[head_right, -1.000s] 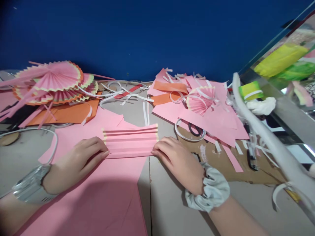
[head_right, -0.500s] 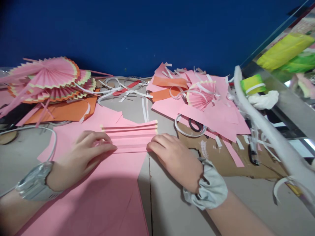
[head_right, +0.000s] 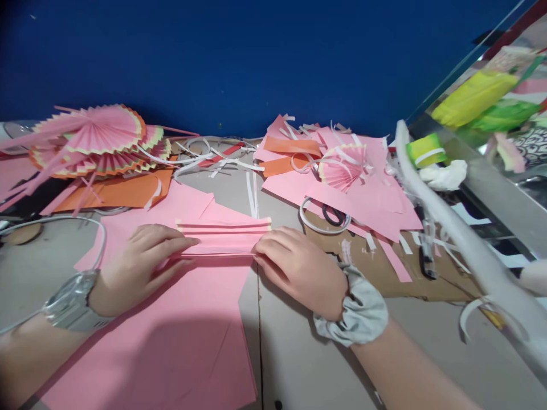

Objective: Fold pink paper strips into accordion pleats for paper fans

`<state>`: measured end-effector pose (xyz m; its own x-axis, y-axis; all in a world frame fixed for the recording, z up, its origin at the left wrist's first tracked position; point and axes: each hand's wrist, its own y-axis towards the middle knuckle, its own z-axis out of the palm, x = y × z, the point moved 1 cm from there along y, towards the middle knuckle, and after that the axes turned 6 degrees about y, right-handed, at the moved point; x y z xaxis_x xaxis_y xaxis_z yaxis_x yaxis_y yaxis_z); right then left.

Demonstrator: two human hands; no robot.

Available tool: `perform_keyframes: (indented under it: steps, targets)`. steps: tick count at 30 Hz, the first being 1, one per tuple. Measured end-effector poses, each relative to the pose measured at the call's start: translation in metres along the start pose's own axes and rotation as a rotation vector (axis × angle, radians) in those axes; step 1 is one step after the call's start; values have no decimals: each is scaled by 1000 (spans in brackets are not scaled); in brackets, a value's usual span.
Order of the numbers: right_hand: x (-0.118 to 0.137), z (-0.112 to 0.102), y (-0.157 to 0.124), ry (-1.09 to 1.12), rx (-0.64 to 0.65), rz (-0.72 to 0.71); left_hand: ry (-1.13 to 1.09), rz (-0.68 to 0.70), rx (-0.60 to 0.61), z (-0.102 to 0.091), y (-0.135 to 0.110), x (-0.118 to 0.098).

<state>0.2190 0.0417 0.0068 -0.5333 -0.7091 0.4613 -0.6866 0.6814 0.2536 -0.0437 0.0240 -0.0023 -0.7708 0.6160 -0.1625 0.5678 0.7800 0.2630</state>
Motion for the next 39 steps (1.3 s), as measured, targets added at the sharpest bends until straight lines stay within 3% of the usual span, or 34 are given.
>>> perform_keyframes:
  steps: [3, 7, 10, 12, 17, 20, 23, 29, 35, 39]
  targets:
    - [8, -8, -1, 163, -19, 93, -87, 9, -26, -9, -1, -2]
    - [13, -16, -3, 362, -63, 318, -400, -133, 185, -23, 2, -8]
    - [15, -15, -1, 456, 12, 432, -593, -309, 321, -27, 5, -11]
    - [16, -12, 1, 446, 111, 439, -619, -329, 365, -27, 6, -11]
    - [19, -2, 7, 365, 264, 336, -555, -230, 402, -21, 10, -7]
    - [20, 4, 8, 323, 289, 268, -327, -84, 378, -21, 12, -7]
    - [21, 10, 9, 290, 306, 209, -169, 36, 427, -21, 14, -15]
    - [28, 16, 9, 296, 246, 68, -187, 19, 463, -12, 23, -46]
    - [22, 2, 5, 312, 194, 334, -165, -43, 510, -12, 39, -37]
    - [16, -5, 1, 323, 214, 418, -218, -71, 529, -19, 36, -23]
